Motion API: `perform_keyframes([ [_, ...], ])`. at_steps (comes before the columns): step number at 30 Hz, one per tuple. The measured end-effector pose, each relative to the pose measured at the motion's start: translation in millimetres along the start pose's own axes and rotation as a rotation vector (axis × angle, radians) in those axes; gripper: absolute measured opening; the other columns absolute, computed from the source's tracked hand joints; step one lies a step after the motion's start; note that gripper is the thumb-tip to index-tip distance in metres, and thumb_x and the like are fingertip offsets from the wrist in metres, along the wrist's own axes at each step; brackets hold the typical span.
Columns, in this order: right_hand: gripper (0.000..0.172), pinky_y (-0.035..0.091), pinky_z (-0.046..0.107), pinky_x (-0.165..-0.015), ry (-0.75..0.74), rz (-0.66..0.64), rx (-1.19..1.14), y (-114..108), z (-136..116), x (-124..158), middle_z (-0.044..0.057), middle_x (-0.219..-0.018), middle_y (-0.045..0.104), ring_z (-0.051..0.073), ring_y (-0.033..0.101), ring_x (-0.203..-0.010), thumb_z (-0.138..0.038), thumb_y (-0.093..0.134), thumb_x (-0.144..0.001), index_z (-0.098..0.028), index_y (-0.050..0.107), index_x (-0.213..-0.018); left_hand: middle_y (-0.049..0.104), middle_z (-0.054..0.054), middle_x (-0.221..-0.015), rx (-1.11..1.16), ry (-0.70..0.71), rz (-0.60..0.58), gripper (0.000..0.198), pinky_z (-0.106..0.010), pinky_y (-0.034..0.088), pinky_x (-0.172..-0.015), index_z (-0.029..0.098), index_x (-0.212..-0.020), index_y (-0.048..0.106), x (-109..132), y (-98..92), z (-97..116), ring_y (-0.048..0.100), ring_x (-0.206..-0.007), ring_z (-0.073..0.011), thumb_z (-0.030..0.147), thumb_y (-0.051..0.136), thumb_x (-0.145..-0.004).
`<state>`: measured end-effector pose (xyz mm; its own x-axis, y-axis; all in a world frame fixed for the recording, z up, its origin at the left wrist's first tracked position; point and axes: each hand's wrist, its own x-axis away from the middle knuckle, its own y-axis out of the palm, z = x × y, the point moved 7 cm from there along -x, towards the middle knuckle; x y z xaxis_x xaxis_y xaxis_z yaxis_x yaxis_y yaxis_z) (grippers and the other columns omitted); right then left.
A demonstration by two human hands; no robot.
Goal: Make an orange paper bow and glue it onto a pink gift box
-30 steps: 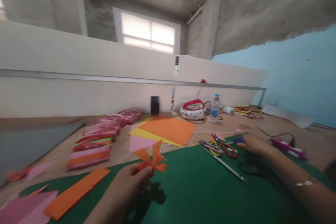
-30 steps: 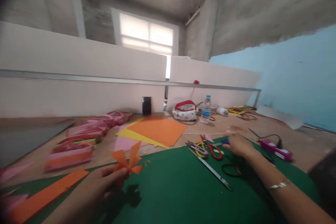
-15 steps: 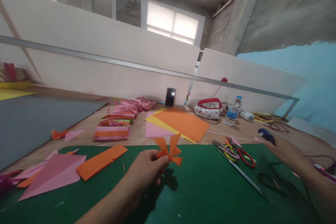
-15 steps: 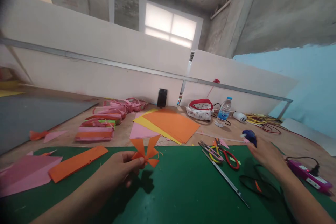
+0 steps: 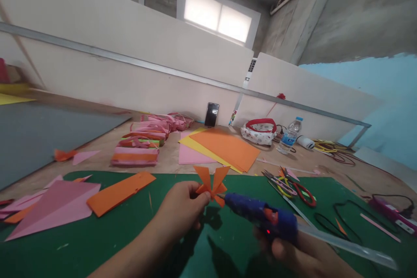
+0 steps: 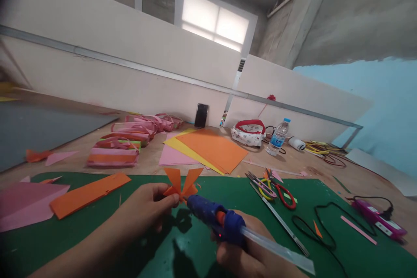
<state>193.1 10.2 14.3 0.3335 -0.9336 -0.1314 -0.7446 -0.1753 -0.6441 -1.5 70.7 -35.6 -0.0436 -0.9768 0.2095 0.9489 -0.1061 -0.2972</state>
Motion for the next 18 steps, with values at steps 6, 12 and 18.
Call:
perform_keyframes([
  [6, 0.04, 0.05, 0.023, -0.056, -0.075, -0.061, 0.079, 8, 3, -9, 0.004, -0.075, 0.068, 0.018, 0.061, -0.064, -0.057, 0.051, -0.082, -0.021, 0.07, -0.084, 0.045, 0.009, -0.043, -0.002, -0.025, -0.03, 0.019, -0.018, 0.025, -0.034, 0.017, -0.06, 0.054, 3, 4.9, 2, 0.043, -0.03, -0.0063, 0.02, 0.048, -0.079],
  [12, 0.028, 0.051, 0.021, -0.058, -0.057, -0.054, 0.125, 7, 9, -9, 0.003, -0.076, 0.069, 0.018, 0.063, -0.066, -0.045, 0.054, -0.081, -0.022, 0.069, -0.084, 0.043, 0.009, -0.041, -0.013, -0.021, -0.031, 0.024, -0.018, 0.024, -0.034, 0.018, -0.055, 0.048, 4, 4.8, 3, 0.043, -0.03, -0.006, 0.021, 0.049, -0.079],
  [18, 0.028, 0.051, 0.019, -0.062, -0.063, -0.071, 0.163, 8, 9, -12, 0.002, -0.076, 0.069, 0.017, 0.064, -0.068, -0.045, 0.053, -0.081, -0.022, 0.068, -0.083, 0.042, 0.009, -0.04, -0.023, -0.019, -0.025, 0.02, -0.018, 0.024, -0.034, 0.018, -0.058, 0.051, 5, 4.9, 4, 0.043, -0.031, -0.0071, 0.022, 0.049, -0.078],
])
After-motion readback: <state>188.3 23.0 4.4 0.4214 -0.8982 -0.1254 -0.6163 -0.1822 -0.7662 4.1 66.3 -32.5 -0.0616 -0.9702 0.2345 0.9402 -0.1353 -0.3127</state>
